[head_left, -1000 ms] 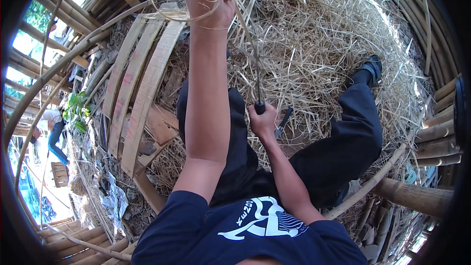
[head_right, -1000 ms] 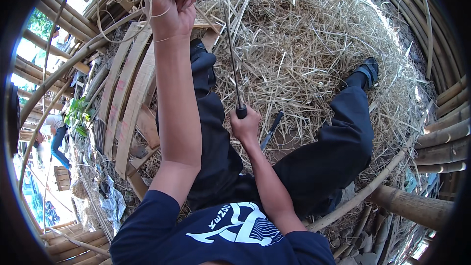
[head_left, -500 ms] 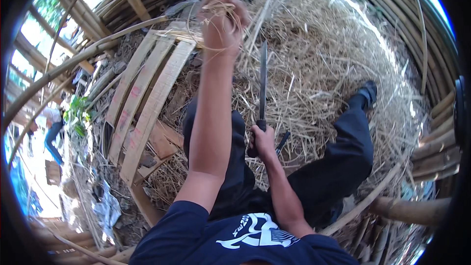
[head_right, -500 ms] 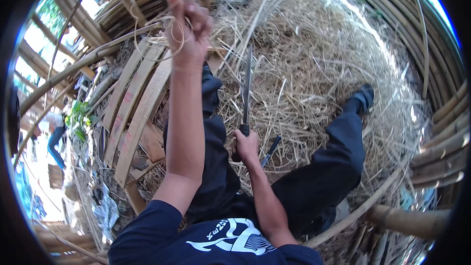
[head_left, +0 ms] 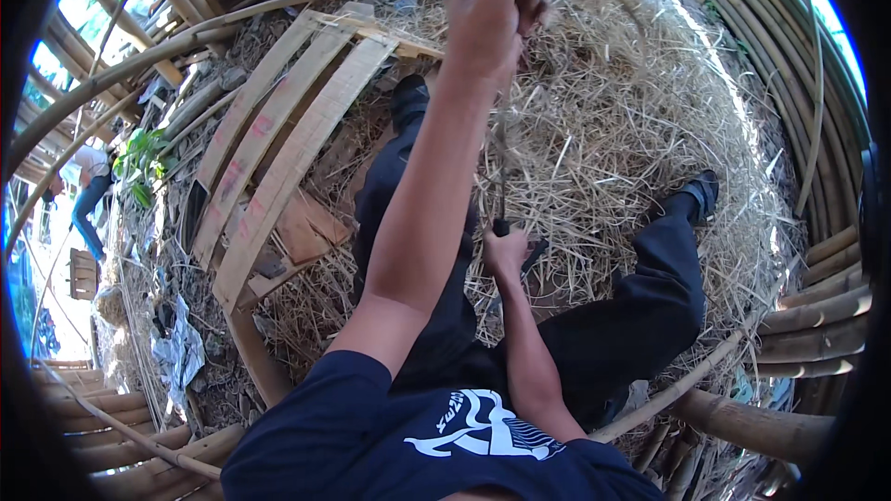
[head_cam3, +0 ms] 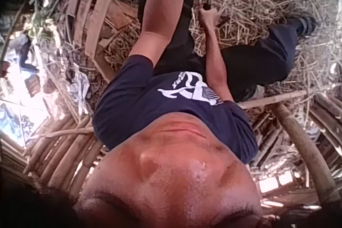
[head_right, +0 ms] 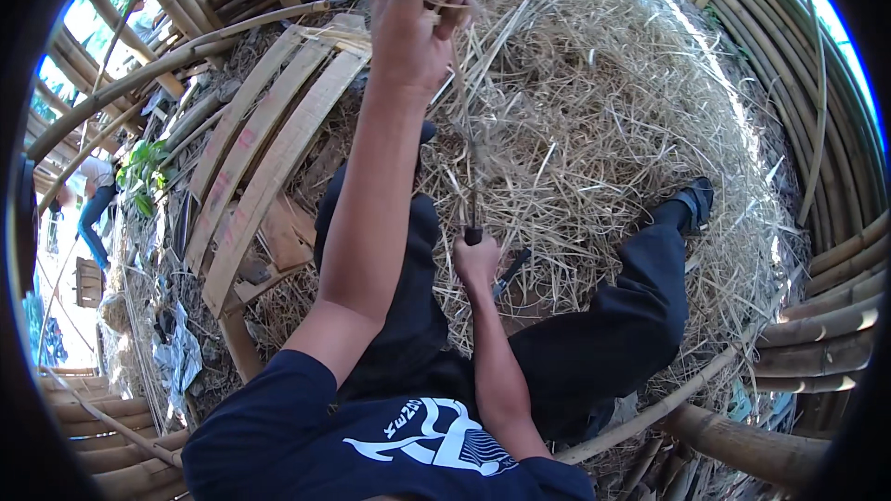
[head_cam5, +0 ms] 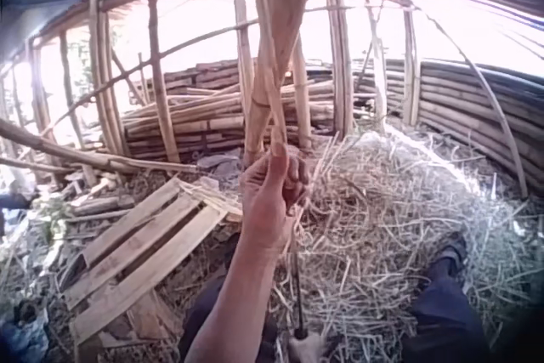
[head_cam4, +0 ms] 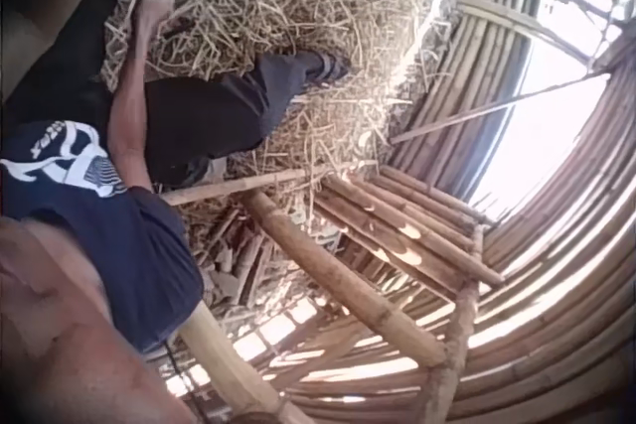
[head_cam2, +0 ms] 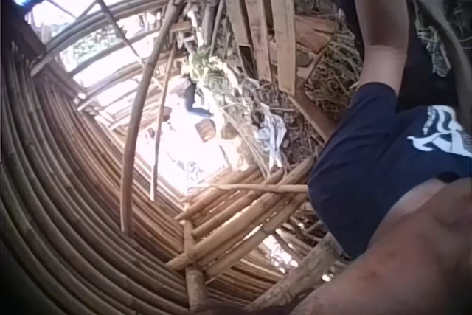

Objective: The person scrapes a bamboo strip with a knife, peels thin fibers off the strip by hand, and scrapes the bamboo strip again using the knife.

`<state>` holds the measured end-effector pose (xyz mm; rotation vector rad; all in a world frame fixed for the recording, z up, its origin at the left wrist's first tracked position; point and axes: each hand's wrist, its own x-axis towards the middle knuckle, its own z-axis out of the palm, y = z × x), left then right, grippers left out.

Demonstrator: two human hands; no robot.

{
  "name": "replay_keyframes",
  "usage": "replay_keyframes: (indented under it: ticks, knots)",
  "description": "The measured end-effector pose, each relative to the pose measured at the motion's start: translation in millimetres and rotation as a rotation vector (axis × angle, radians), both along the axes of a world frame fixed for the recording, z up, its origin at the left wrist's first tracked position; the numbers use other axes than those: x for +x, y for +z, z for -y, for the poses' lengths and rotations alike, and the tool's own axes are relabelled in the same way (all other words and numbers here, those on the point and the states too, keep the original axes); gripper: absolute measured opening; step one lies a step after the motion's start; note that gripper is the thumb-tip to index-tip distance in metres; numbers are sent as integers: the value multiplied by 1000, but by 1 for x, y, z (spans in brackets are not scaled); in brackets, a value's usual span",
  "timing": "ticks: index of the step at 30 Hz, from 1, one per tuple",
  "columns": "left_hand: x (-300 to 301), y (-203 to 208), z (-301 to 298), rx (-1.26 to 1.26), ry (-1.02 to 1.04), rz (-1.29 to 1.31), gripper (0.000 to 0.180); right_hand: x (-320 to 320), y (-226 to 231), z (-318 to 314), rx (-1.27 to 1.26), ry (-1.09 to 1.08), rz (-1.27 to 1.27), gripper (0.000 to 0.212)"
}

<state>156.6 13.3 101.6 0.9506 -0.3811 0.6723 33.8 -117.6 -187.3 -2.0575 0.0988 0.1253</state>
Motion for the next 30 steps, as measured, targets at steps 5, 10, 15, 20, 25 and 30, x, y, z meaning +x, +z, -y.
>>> replay_keyframes:
  ticks: [5,10,15,20,25,30]
  knots:
    - [-5,-4,-15,-30,-46,57,47,12,-44,-4,193,-15,-243,19]
    - [-12,-4,-14,-90,-219,27,45,5,21,1,731,89,-560,18]
    - [-5,1,0,-77,-86,45,34,1,31,0,604,58,-460,20]
    - [-4,6,12,-151,-38,-40,34,-2,62,-1,278,11,211,26]
    - [13,-4,8,-204,-57,32,28,1,59,-8,471,-31,330,23]
    - [8,-7,5,-88,82,-30,18,8,-30,-4,-39,-33,-137,20]
